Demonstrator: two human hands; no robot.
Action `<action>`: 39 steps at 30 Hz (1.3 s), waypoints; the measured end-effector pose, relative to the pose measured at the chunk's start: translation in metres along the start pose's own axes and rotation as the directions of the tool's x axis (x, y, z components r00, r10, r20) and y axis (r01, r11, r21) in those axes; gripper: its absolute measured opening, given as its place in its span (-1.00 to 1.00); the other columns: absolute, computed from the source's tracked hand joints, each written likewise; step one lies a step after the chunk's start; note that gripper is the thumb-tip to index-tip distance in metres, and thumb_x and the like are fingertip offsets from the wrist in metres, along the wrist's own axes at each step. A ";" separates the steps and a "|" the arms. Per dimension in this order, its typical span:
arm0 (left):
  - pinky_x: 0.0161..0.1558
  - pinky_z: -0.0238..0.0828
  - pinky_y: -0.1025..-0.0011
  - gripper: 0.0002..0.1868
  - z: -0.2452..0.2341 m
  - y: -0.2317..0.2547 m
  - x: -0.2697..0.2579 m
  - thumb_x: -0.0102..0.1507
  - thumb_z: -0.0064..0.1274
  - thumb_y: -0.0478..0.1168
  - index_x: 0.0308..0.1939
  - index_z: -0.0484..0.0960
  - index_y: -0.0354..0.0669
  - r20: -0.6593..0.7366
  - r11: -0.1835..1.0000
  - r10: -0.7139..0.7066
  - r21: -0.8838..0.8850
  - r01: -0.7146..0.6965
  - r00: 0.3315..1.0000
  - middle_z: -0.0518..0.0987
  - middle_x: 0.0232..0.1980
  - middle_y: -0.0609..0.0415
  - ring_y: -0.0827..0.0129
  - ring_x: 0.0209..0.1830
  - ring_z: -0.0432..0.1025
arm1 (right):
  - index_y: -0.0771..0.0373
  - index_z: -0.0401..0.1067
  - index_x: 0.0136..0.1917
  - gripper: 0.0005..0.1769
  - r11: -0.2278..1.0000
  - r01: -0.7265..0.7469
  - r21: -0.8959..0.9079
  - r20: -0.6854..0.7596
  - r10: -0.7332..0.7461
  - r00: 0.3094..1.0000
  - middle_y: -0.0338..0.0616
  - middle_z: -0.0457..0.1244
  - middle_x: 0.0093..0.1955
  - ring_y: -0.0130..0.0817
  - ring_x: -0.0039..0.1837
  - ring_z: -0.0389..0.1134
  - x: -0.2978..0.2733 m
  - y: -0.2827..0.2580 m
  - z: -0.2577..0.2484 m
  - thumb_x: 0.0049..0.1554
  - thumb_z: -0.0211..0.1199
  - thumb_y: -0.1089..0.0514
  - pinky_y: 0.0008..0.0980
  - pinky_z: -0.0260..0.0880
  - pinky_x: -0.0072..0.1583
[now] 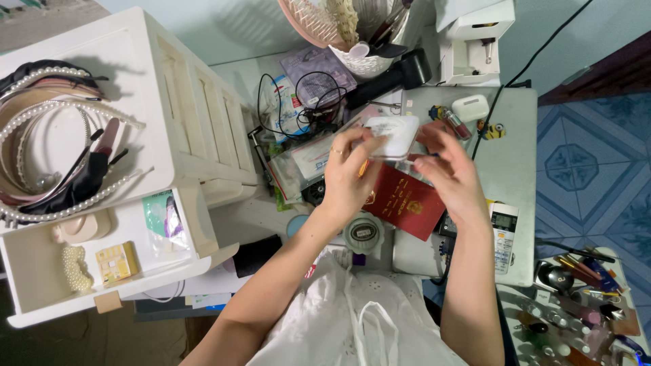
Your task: The person opens a white plastic drawer unit and places various personal items into the drawers. They handle a pearl bracelet, false eyelashes, sunglasses, a small box, a heart-shaped compact, a watch, and a green tube, arranging them inside the drawers.
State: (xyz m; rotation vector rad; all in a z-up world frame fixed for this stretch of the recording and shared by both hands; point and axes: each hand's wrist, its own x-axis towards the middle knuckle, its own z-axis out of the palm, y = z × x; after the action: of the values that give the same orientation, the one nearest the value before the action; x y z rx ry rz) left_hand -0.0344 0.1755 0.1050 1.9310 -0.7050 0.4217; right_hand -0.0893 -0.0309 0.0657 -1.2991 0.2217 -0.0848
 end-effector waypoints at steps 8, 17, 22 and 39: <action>-0.03 0.51 0.31 -0.57 -0.041 0.023 -0.024 0.20 0.36 -0.33 0.14 0.64 -0.13 -0.055 0.980 -0.196 -0.047 0.194 0.979 0.56 -0.02 0.03 0.25 -0.07 0.50 | 0.17 -0.07 0.65 -0.07 0.983 0.092 -0.160 0.155 -0.067 0.986 -0.05 0.16 0.50 -0.31 0.36 0.30 -0.033 -0.025 0.055 0.12 0.26 0.43 -0.33 0.35 0.35; -0.03 0.64 0.34 -0.59 -0.056 -0.039 -0.093 0.28 0.18 -0.09 -0.03 0.60 -0.44 0.371 0.010 -0.865 -0.660 0.751 0.337 0.64 -0.09 -0.06 0.35 -0.13 0.59 | 0.09 0.25 0.50 -0.21 0.476 0.025 -0.879 -0.017 -0.083 0.996 0.05 0.21 0.50 -0.02 0.53 0.19 -0.071 0.006 0.017 0.08 0.48 0.02 -0.07 0.26 0.47; -0.02 0.68 0.33 -0.63 -0.063 -0.053 -0.121 0.27 0.20 -0.12 -0.08 0.52 -0.40 0.306 0.019 -0.897 -0.697 0.717 0.321 0.59 -0.08 -0.08 0.31 -0.10 0.57 | 0.14 0.01 0.60 0.39 0.121 0.158 -0.980 0.153 -0.052 0.987 0.19 0.05 0.53 0.23 0.55 -0.06 -0.080 0.026 0.027 -0.39 0.65 -0.02 0.37 -0.14 0.39; -0.14 0.69 0.30 -0.55 0.018 -0.046 -0.090 0.14 0.29 -0.18 -0.05 0.47 -0.40 0.296 0.162 -0.842 -0.658 0.736 0.451 0.55 -0.08 -0.06 0.26 -0.13 0.58 | 0.28 0.31 0.46 -0.16 0.383 -0.213 -0.899 -0.344 -0.314 0.885 0.20 0.24 0.39 0.18 0.38 0.24 -0.051 0.040 -0.022 0.17 0.45 -0.31 0.08 0.18 0.34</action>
State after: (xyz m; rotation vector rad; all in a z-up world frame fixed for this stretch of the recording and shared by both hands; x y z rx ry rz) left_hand -0.0746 0.2015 0.0136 1.1872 0.3448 -0.3948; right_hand -0.1459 -0.0314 0.0279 -2.4609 0.7346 -0.3847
